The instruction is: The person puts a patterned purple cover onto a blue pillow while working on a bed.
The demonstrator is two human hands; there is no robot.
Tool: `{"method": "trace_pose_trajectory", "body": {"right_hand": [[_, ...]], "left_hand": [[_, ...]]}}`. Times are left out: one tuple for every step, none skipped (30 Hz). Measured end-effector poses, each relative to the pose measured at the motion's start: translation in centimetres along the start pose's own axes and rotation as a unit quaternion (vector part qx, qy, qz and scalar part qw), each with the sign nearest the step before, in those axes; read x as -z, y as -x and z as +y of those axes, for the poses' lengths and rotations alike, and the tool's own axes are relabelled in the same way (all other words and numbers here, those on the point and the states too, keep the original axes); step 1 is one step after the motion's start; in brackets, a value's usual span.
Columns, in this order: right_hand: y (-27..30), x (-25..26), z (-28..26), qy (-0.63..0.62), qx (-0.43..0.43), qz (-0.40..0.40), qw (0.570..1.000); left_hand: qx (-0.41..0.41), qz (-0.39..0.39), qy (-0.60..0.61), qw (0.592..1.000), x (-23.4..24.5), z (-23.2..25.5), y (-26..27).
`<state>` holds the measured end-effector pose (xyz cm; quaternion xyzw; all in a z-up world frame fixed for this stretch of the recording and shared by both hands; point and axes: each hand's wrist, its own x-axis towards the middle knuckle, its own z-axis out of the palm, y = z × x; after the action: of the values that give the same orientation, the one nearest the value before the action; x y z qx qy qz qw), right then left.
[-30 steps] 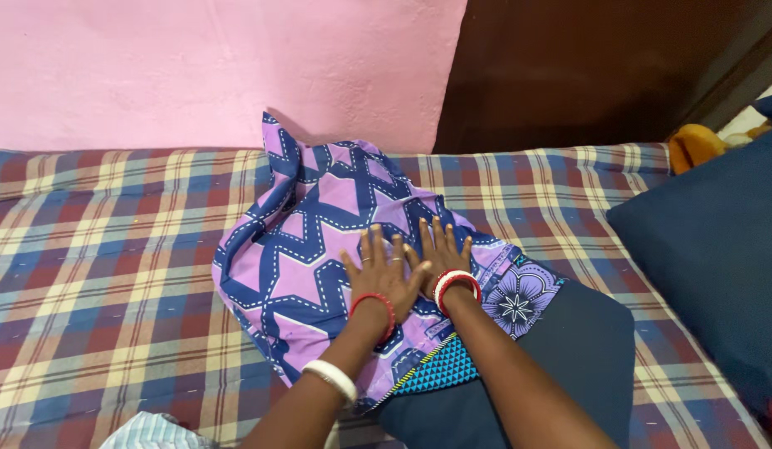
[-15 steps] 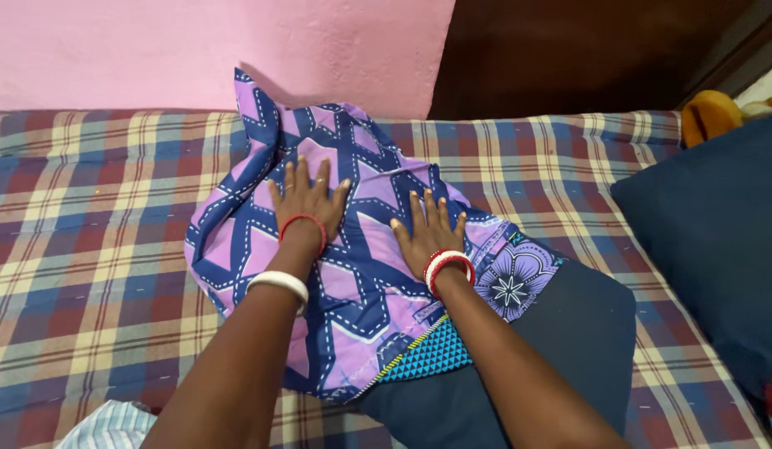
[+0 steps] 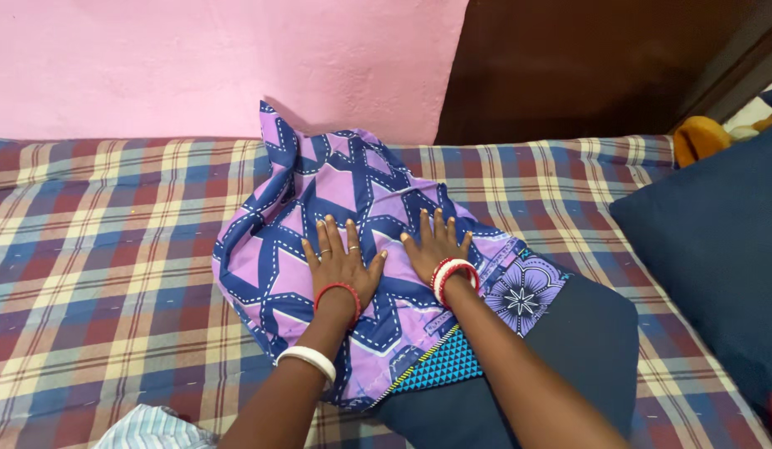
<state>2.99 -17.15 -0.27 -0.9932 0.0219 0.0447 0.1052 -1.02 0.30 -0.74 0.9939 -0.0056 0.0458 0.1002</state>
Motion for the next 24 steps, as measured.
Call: {"method": "trace_pose_trajectory", "body": {"right_hand": [[-0.2, -0.1, -0.9, -0.013, -0.028, -0.02, 0.999], [-0.3, -0.4, -1.9, -0.026, -0.058, -0.042, 0.997], [0.0, -0.9, -2.6, -0.024, -0.058, -0.042, 0.997], [0.5, -1.6, -3.4, -0.022, -0.013, -0.002, 1.0], [0.7, -2.2, -4.0, -0.02, 0.031, 0.04, 0.999], [0.6, -2.6, -4.6, -0.021, 0.032, 0.037, 0.999], [0.5, -3.0, -5.1, -0.006, 0.081, 0.058, 0.995], [0.4, -3.3, -5.3, 0.01, 0.13, 0.08, 0.988], [0.2, -3.4, -5.3, 0.01, 0.131, 0.077, 0.988], [-0.4, -3.3, -5.2, 0.028, 0.149, 0.077, 0.985], [-0.9, -3.2, -5.0, 0.046, 0.167, 0.076, 0.982], [-1.7, -2.9, -4.6, 0.045, 0.168, 0.077, 0.982], [-2.4, -2.4, -4.0, 0.042, 0.185, 0.084, 0.978], [-2.9, -2.0, -3.5, 0.038, 0.202, 0.089, 0.975], [-3.4, -1.6, -3.1, 0.036, 0.204, 0.09, 0.974], [-3.9, -1.0, -2.6, 0.043, 0.176, 0.063, 0.981], [-4.3, -0.4, -2.0, 0.049, 0.148, 0.037, 0.987], [-4.7, 0.1, -1.5, 0.05, 0.15, 0.04, 0.987], [-5.1, 0.5, -0.9, 0.037, 0.104, 0.021, 0.994], [-5.5, 1.0, -0.2, 0.024, 0.057, 0.003, 0.998], [-5.7, 1.2, 0.5, 0.026, 0.058, 0.006, 0.998], [-5.7, 1.3, 1.3, 0.01, 0.011, -0.021, 1.0], [-5.6, 1.4, 2.0, -0.007, -0.035, -0.048, 0.998], [-5.5, 1.5, 2.5, -0.007, -0.034, -0.045, 0.998]], "left_hand": [[0.0, 0.0, 0.002, 1.0, -0.2, 0.1, -0.2], [0.007, -0.019, -0.011, 1.0, -0.5, 0.1, -0.3], [0.013, -0.037, -0.024, 0.999, -1.0, 0.0, -0.5], [0.013, -0.039, -0.023, 0.999, -1.7, -0.1, -0.7], [0.002, 0.016, -0.06, 0.998, -2.4, -0.3, -1.0], [-0.008, 0.071, -0.098, 0.993, -3.0, -0.6, -1.1], [-0.007, 0.068, -0.099, 0.993, -3.5, -0.8, -1.2], [-0.009, 0.055, -0.098, 0.994, -3.7, -0.9, -1.3], [-0.011, 0.042, -0.097, 0.994, -3.7, -0.8, -1.2], [-0.01, 0.041, -0.098, 0.994, -3.4, -0.7, -1.1], [-0.005, 0.031, -0.091, 0.995, -2.9, -0.6, -1.0], [-0.001, 0.023, -0.084, 0.996, -2.3, -0.3, -1.1], [-0.001, 0.024, -0.084, 0.996, -1.7, -0.1, -1.0], [0.004, -0.007, -0.063, 0.998, -1.2, 0.1, -0.8], [0.01, -0.039, -0.042, 0.998, -0.7, 0.1, -0.7], [0.012, -0.037, -0.043, 0.998, -0.4, 0.3, -0.8], [0.01, -0.019, -0.034, 0.999, -0.2, 0.3, -0.7], [0.007, -0.001, -0.025, 1.0, -0.1, 0.4, -0.6], [0.008, 0.002, -0.024, 1.0, -0.1, 0.3, -0.6], [0.009, -0.005, -0.021, 1.0, -0.1, 0.3, -0.6], [0.009, -0.013, -0.019, 1.0, -0.1, 0.3, -0.6], [0.01, -0.01, -0.017, 1.0, -0.2, 0.4, -0.6], [0.01, -0.015, -0.014, 1.0, -0.2, 0.4, -0.6], [0.01, -0.02, -0.012, 1.0, -0.1, 0.3, -0.6]]}}
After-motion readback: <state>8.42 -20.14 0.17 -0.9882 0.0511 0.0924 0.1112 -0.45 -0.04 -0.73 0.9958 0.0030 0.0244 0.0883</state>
